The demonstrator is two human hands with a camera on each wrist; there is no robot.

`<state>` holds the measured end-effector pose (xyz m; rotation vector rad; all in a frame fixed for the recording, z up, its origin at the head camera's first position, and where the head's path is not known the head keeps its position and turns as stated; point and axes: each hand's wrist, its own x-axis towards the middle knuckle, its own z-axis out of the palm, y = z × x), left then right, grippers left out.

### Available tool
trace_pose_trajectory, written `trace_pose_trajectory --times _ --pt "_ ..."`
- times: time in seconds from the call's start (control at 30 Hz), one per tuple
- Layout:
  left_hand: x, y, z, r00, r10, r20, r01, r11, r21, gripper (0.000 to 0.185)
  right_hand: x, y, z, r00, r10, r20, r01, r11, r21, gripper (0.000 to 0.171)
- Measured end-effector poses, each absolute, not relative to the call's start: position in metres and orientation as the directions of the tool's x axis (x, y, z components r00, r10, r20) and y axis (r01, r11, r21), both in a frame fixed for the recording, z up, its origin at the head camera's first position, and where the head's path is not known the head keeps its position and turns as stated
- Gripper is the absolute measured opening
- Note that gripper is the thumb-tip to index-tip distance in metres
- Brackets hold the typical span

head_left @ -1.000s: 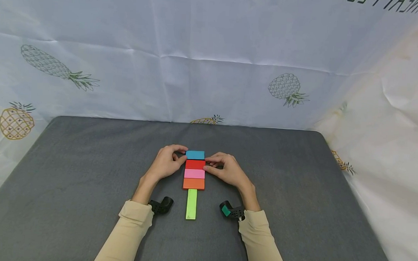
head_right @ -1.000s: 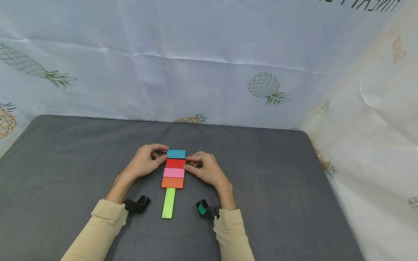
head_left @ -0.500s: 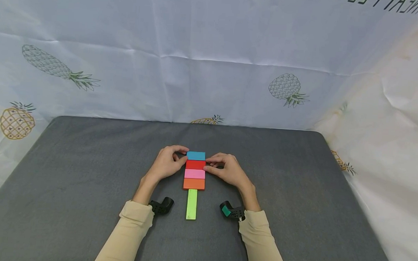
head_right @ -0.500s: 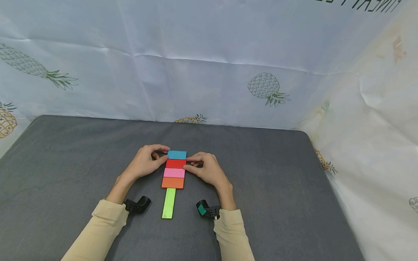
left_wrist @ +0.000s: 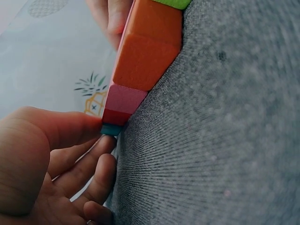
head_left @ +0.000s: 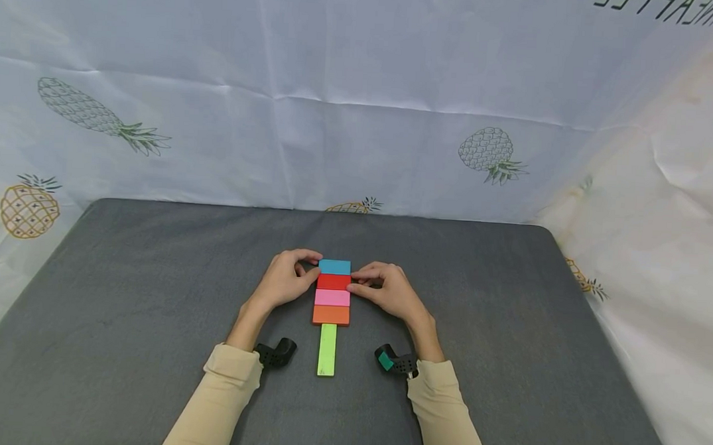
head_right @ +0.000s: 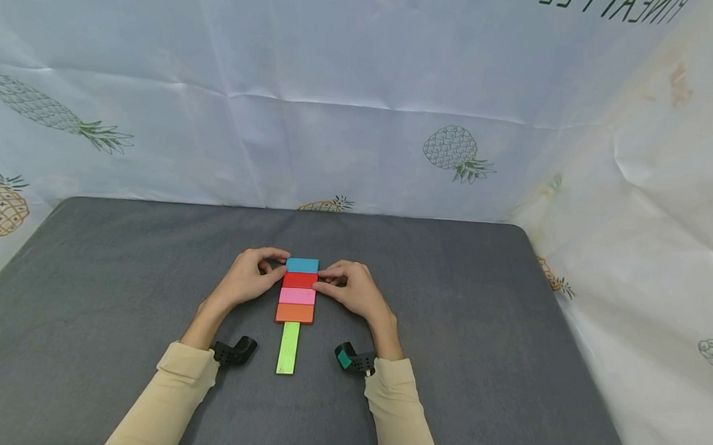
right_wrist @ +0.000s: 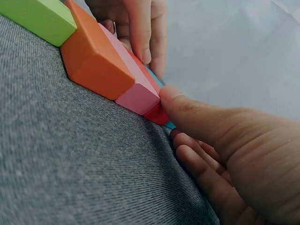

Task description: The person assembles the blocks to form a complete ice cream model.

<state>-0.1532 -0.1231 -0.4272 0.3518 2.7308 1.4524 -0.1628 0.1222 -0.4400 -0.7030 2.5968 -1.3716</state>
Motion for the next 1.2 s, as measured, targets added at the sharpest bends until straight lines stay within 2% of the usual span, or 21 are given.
trace_pose_trajectory --times 1.2 --pt "-0.1524 -0.1225 -0.4294 -0.977 0.191 0.090 0.181 0.538 0.823 0.029 -0.1601 0.1217 -0.4395 -0.875 -0.474 0.097 -0.345 0.470 -0.812 0.030"
